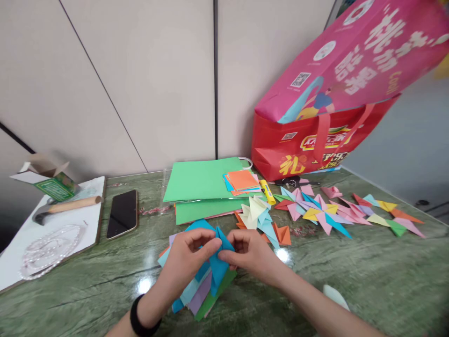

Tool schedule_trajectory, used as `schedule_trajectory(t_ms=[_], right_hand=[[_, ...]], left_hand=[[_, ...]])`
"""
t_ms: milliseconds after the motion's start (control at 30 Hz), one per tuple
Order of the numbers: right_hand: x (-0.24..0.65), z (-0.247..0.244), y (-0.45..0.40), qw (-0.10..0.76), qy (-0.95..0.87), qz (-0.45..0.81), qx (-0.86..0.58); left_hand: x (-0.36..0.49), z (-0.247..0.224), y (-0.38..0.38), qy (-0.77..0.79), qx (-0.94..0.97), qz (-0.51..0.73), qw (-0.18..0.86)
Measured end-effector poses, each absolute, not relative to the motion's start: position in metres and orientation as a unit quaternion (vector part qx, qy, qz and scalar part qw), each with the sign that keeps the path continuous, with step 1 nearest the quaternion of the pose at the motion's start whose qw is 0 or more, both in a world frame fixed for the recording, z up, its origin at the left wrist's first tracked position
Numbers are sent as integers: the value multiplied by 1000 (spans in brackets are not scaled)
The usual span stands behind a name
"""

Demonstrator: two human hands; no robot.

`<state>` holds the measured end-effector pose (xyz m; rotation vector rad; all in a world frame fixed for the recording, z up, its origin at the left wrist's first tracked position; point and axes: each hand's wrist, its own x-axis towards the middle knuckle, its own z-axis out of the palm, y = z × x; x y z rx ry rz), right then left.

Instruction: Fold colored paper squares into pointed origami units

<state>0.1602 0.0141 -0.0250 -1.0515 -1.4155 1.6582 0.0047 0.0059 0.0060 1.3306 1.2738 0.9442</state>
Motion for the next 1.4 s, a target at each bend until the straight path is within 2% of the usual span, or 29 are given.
schedule_trajectory(t_ms=[167, 467, 800, 1033, 1400], right_hand=[[157, -27, 11, 344, -536, 659, -400], [156, -24, 10, 335, -528, 674, -394], [159, -22, 14, 371, -485, 688, -392], [160, -24, 14, 352, -451, 722, -388], [160, -28, 16, 381, -434, 710, -404]], left_hand=[[2, 1, 6, 549, 560, 385, 486], [2, 2, 5, 535, 527, 420, 510], [0, 6, 8, 533, 580, 318, 528], [0, 2, 8, 564, 542, 357, 511], [1, 4, 8, 558, 524, 364, 531]])
